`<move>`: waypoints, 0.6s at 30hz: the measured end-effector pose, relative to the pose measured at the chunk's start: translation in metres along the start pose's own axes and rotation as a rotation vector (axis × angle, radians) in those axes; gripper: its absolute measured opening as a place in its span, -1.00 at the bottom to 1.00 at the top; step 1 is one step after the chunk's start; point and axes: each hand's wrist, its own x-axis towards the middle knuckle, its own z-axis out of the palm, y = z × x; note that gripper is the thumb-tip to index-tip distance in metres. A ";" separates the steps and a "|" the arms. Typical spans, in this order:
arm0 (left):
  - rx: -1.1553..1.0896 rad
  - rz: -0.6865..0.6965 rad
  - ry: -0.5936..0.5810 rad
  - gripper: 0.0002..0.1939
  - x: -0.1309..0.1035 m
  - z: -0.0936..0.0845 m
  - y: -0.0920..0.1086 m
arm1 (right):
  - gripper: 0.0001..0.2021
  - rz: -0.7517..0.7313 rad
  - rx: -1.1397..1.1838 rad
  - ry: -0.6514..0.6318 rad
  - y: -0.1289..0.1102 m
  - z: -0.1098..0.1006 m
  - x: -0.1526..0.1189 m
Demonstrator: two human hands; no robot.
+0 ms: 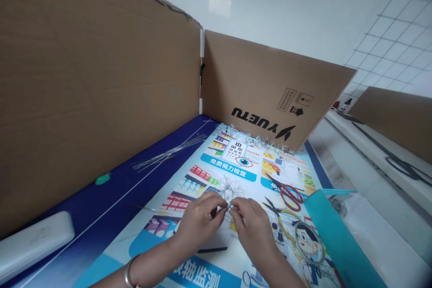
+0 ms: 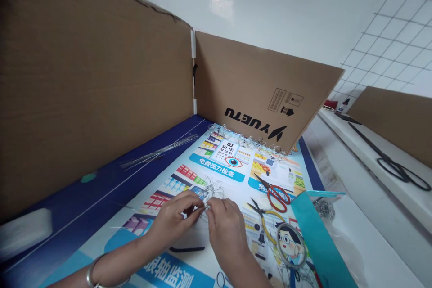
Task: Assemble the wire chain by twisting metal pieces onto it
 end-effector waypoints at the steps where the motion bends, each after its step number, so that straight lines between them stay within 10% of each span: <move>1: 0.005 0.007 0.004 -0.88 0.000 0.000 0.000 | -0.82 -0.011 -0.031 0.005 -0.001 0.001 -0.001; 18: 0.088 0.104 0.024 -0.85 -0.006 0.010 -0.001 | -0.80 -0.130 -0.167 0.134 -0.001 0.007 -0.001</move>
